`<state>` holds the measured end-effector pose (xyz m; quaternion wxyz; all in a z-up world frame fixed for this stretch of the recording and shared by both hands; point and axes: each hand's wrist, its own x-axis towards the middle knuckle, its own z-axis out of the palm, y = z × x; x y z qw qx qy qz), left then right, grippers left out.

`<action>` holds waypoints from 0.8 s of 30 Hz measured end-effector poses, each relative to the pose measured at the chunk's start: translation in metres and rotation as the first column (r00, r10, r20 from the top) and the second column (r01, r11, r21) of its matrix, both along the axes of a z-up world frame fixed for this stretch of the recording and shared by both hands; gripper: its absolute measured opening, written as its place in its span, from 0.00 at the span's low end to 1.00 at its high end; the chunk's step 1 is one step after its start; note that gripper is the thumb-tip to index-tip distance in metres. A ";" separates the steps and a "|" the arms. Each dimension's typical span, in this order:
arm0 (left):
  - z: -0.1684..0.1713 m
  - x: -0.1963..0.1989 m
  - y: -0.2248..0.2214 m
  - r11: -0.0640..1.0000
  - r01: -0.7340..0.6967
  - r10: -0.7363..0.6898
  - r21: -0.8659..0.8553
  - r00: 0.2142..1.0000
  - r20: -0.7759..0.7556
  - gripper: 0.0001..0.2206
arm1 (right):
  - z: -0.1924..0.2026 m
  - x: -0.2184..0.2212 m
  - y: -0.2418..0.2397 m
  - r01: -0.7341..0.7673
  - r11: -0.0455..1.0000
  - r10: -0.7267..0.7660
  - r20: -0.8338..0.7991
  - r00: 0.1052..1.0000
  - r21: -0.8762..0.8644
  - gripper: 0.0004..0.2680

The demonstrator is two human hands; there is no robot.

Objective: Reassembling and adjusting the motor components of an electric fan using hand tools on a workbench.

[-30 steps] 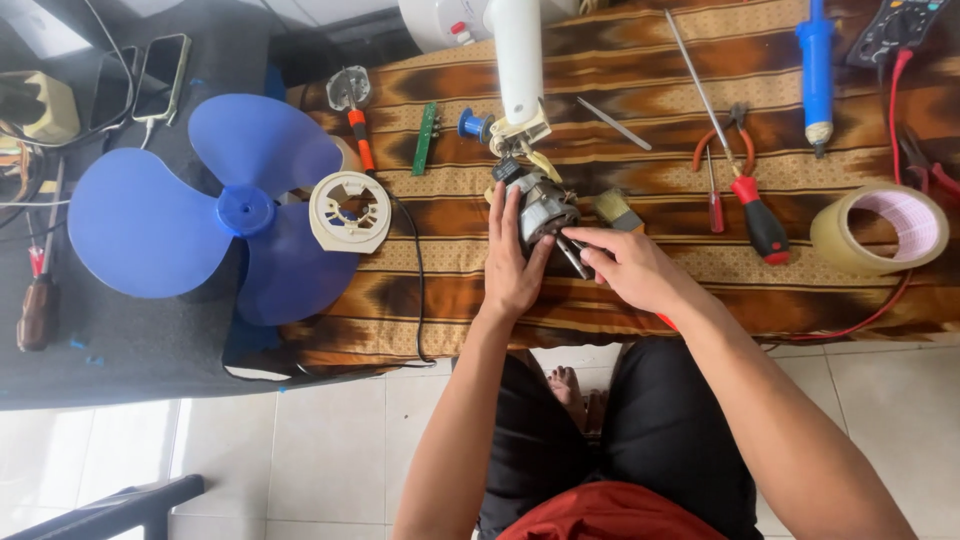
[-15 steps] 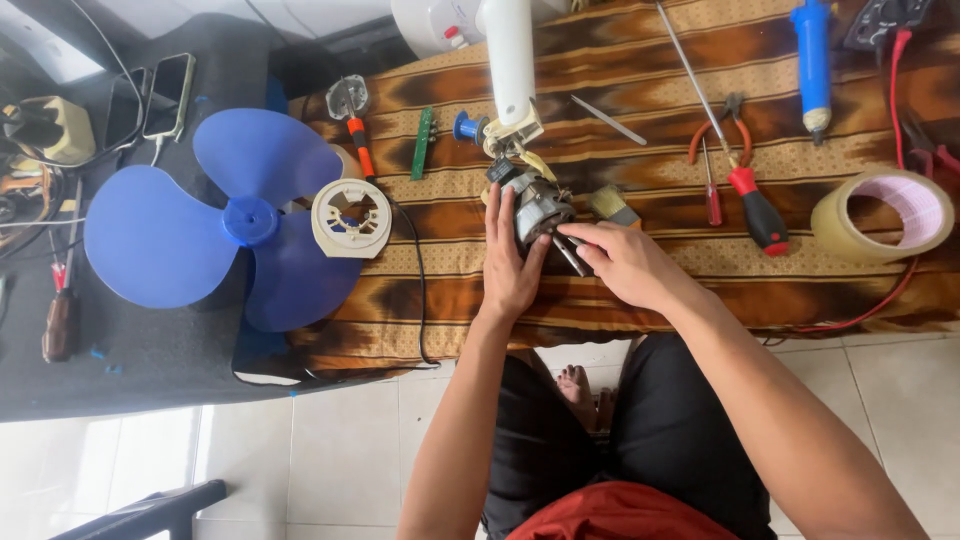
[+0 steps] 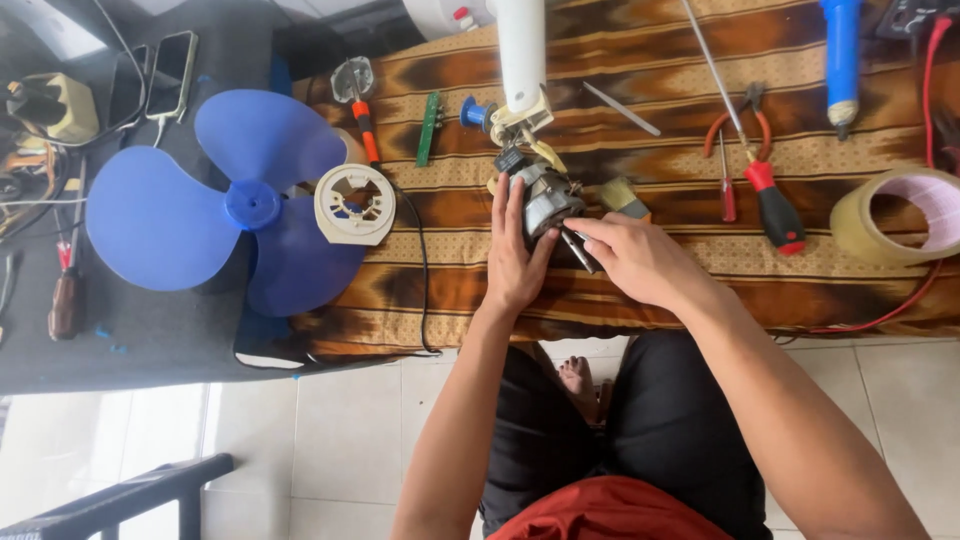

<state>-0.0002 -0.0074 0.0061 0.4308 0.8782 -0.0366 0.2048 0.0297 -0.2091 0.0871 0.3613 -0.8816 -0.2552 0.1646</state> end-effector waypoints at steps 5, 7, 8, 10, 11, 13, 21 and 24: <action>-0.002 0.002 0.003 1.000 0.000 0.000 0.003 1.000 0.001 0.36 | -0.011 0.004 0.002 -0.008 0.999 0.007 0.005 1.000 0.044 0.15; -0.002 0.002 0.004 1.000 0.012 -0.012 0.009 1.000 0.001 0.37 | -0.012 0.004 0.001 -0.004 0.999 0.004 0.007 1.000 0.053 0.14; -0.001 0.003 0.004 1.000 0.016 -0.016 0.006 1.000 0.000 0.37 | -0.012 0.004 0.000 -0.025 0.998 0.024 0.006 1.000 0.049 0.14; -0.002 0.002 0.003 0.999 0.032 -0.032 0.004 0.999 -0.004 0.37 | -0.012 0.001 -0.004 -0.033 0.998 0.033 0.000 0.999 0.047 0.14; -0.003 0.003 0.002 1.000 0.029 -0.029 0.007 1.000 0.004 0.37 | -0.012 0.000 -0.005 -0.035 0.998 0.034 0.017 0.999 0.052 0.14; -0.004 0.003 0.002 1.000 0.029 -0.029 0.009 1.000 0.006 0.37 | -0.016 -0.001 -0.006 -0.034 0.998 0.032 0.027 0.999 0.056 0.14; -0.006 0.005 0.004 0.998 0.017 -0.014 -0.059 0.999 0.037 0.36 | -0.041 0.002 0.005 0.023 0.993 -0.033 0.084 0.996 0.117 0.14; -0.007 0.006 0.006 0.998 0.034 -0.031 -0.045 0.998 0.054 0.36 | -0.040 -0.003 0.003 -0.002 0.995 -0.006 0.081 0.997 0.103 0.14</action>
